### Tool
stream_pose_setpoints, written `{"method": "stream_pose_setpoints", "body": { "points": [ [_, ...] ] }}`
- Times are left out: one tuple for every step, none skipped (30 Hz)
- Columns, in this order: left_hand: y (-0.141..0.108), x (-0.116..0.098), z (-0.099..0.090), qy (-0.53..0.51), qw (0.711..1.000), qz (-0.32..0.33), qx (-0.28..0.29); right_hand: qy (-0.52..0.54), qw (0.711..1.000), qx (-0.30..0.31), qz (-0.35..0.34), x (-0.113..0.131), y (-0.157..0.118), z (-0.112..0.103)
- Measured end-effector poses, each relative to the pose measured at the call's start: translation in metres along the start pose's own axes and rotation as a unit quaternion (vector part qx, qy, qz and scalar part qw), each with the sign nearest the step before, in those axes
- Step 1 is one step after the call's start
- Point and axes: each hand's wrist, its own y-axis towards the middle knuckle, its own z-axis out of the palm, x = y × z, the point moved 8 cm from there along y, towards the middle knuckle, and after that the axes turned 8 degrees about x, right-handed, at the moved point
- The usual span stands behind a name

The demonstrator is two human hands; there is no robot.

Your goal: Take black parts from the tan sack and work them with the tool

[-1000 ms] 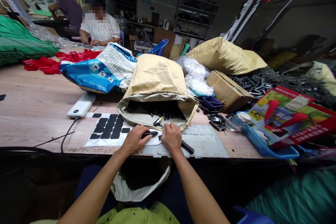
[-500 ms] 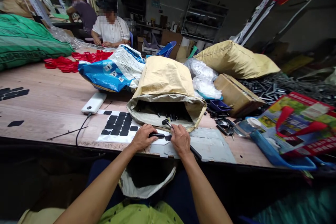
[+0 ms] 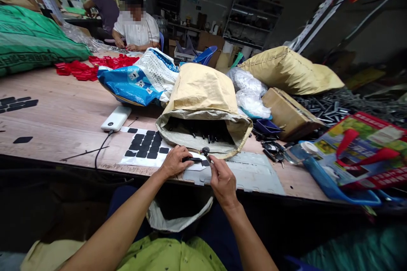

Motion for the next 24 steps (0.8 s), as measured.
{"method": "stream_pose_setpoints", "body": {
  "points": [
    [0.000, 0.000, 0.000, 0.000, 1.000, -0.001, 0.000, -0.017, 1.000, 0.016, 0.004, 0.000, -0.002, 0.004],
    [0.001, 0.001, 0.001, 0.001, 1.000, -0.001, 0.001, -0.031, 0.999, 0.030, 0.010, -0.001, -0.003, 0.007],
    [0.001, 0.001, 0.001, 0.000, 1.000, -0.002, 0.001, -0.040, 0.998, 0.038, 0.016, -0.002, -0.004, 0.009],
    [0.001, 0.001, 0.001, 0.000, 1.000, -0.003, 0.002, -0.042, 0.998, 0.039, 0.020, -0.003, -0.004, 0.010],
    [0.001, 0.001, 0.001, -0.001, 1.000, -0.002, 0.003, -0.039, 0.998, 0.034, 0.021, -0.002, -0.004, 0.009],
    [0.001, 0.001, 0.001, -0.001, 1.000, -0.001, 0.002, -0.034, 0.999, 0.023, 0.018, -0.001, -0.003, 0.008],
    [0.001, 0.001, 0.001, -0.002, 1.000, 0.000, 0.003, -0.028, 0.999, 0.012, 0.011, 0.002, -0.002, 0.006],
    [0.001, 0.001, 0.001, -0.004, 1.000, 0.000, 0.003, -0.022, 1.000, 0.002, 0.002, 0.005, -0.001, 0.004],
    [0.001, 0.001, 0.001, -0.005, 1.000, 0.001, 0.003, -0.018, 1.000, -0.005, -0.008, 0.009, 0.000, 0.004],
    [0.000, 0.000, 0.001, -0.007, 1.000, 0.001, 0.003, -0.018, 1.000, -0.007, -0.017, 0.012, 0.000, 0.005],
    [0.000, 0.000, 0.000, -0.008, 1.000, 0.000, 0.002, -0.022, 0.999, -0.001, -0.023, 0.015, 0.000, 0.008],
    [0.000, 0.000, 0.000, -0.009, 1.000, -0.001, 0.001, -0.028, 0.999, 0.011, -0.026, 0.017, 0.000, 0.012],
    [0.000, -0.001, -0.001, -0.009, 1.000, -0.003, -0.001, -0.034, 0.999, 0.025, -0.026, 0.017, 0.000, 0.017],
    [0.001, -0.001, -0.001, -0.008, 1.000, -0.005, -0.002, -0.038, 0.998, 0.036, -0.024, 0.017, 0.000, 0.020],
    [0.001, -0.001, -0.002, -0.008, 1.000, -0.007, -0.004, -0.038, 0.998, 0.041, -0.022, 0.016, 0.000, 0.022],
    [0.001, -0.002, -0.002, -0.009, 1.000, -0.008, -0.004, -0.037, 0.998, 0.041, -0.019, 0.014, 0.002, 0.023],
    [0.001, -0.002, -0.003, -0.010, 1.000, -0.009, -0.004, -0.036, 0.999, 0.034, -0.015, 0.012, 0.004, 0.022],
    [0.001, -0.002, -0.003, -0.013, 1.000, -0.009, -0.003, -0.038, 0.999, 0.024, -0.011, 0.009, 0.007, 0.019],
    [0.001, -0.001, -0.003, -0.017, 1.000, -0.011, -0.002, -0.044, 0.999, 0.015, -0.006, 0.005, 0.011, 0.016],
    [0.001, 0.000, -0.004, -0.023, 1.000, -0.014, -0.002, -0.054, 0.999, 0.005, 0.000, 0.000, 0.016, 0.013],
    [0.001, 0.001, -0.004, -0.030, 0.999, -0.018, -0.001, -0.067, 0.998, -0.002, 0.006, -0.005, 0.022, 0.011],
    [0.000, 0.002, -0.004, -0.038, 0.999, -0.023, -0.002, -0.081, 0.997, -0.007, 0.011, -0.011, 0.027, 0.009],
    [0.000, 0.003, -0.005, -0.045, 0.999, -0.027, -0.004, -0.095, 0.995, -0.011, 0.016, -0.017, 0.033, 0.009],
    [0.000, 0.004, -0.005, -0.050, 0.998, -0.030, -0.006, -0.110, 0.994, -0.009, 0.021, -0.023, 0.037, 0.011]
  ]
}}
